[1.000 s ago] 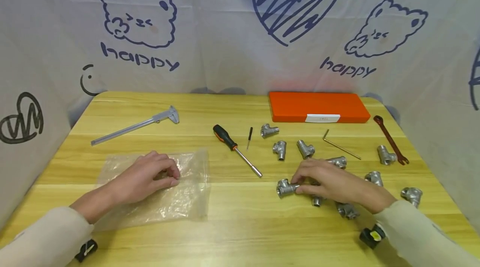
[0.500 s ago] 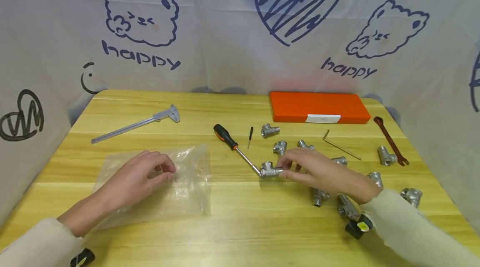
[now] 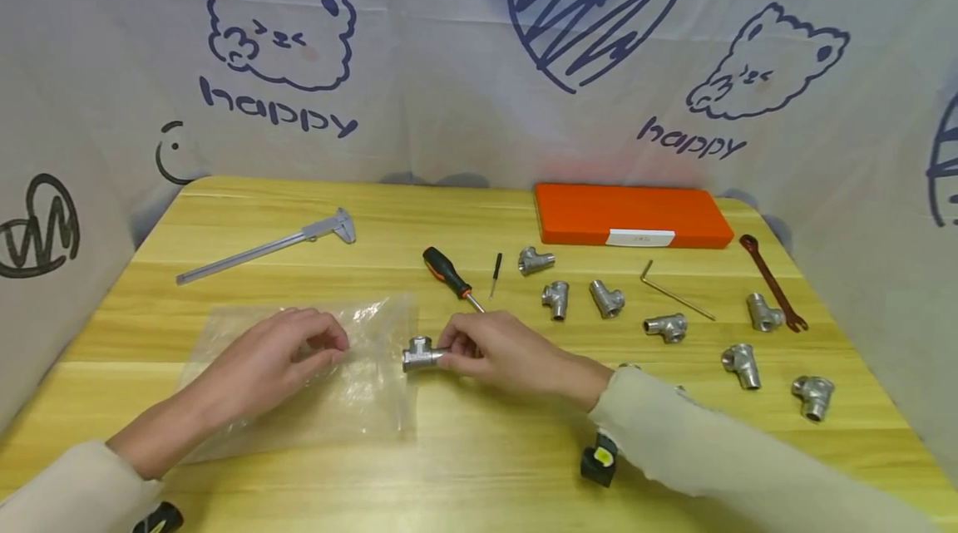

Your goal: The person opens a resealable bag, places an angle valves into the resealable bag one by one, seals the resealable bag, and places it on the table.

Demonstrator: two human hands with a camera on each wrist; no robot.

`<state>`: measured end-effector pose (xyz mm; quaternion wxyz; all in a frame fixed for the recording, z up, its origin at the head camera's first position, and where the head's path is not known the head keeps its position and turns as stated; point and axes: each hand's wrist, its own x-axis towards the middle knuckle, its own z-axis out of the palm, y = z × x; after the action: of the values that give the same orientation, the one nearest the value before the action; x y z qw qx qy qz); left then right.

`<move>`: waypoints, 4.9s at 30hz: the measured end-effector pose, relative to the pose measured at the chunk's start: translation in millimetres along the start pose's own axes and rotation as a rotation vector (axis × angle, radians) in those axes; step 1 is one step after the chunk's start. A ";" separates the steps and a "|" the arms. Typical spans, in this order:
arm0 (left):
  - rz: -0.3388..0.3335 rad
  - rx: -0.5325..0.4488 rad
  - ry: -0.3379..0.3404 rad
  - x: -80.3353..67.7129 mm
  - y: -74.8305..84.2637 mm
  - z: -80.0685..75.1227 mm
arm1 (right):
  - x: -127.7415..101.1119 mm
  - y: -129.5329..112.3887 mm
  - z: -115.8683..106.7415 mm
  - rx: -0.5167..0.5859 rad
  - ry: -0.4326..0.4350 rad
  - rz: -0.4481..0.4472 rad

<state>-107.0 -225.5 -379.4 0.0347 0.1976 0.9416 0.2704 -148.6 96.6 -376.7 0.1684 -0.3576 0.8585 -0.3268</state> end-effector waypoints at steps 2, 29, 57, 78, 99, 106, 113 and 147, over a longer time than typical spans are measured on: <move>-0.003 -0.004 0.001 -0.7 -0.4 -0.6 | 7.7 -3.7 10.0 0.009 0.013 0.015; -0.029 -0.039 0.009 -2.4 -7.4 -8.9 | -18.2 9.9 -15.2 0.152 -0.016 0.025; -0.029 -0.060 0.006 -5.9 -9.6 -11.9 | -155.9 108.6 -99.7 -0.045 -0.037 0.154; -0.022 -0.061 0.015 -5.4 -8.6 -10.2 | -43.4 39.1 -49.8 0.205 0.090 0.184; -0.018 -0.047 0.024 -3.0 -6.5 -11.9 | 62.4 -40.4 48.3 0.342 0.042 0.208; -0.021 -0.053 0.020 -3.5 -5.7 -13.7 | 54.7 -41.7 40.8 0.408 0.011 0.178; -0.031 -0.061 0.017 -4.6 -6.5 -14.2 | 11.8 -9.5 -6.0 0.281 0.070 0.159; -0.048 -0.058 0.015 -7.2 -13.5 -16.7 | -187.7 168.8 -135.0 -0.271 0.173 0.306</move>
<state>-108.1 -247.1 -372.6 0.0398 0.1717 0.9382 0.2980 -175.2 381.5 -382.8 0.0923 -0.2133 0.9500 -0.2087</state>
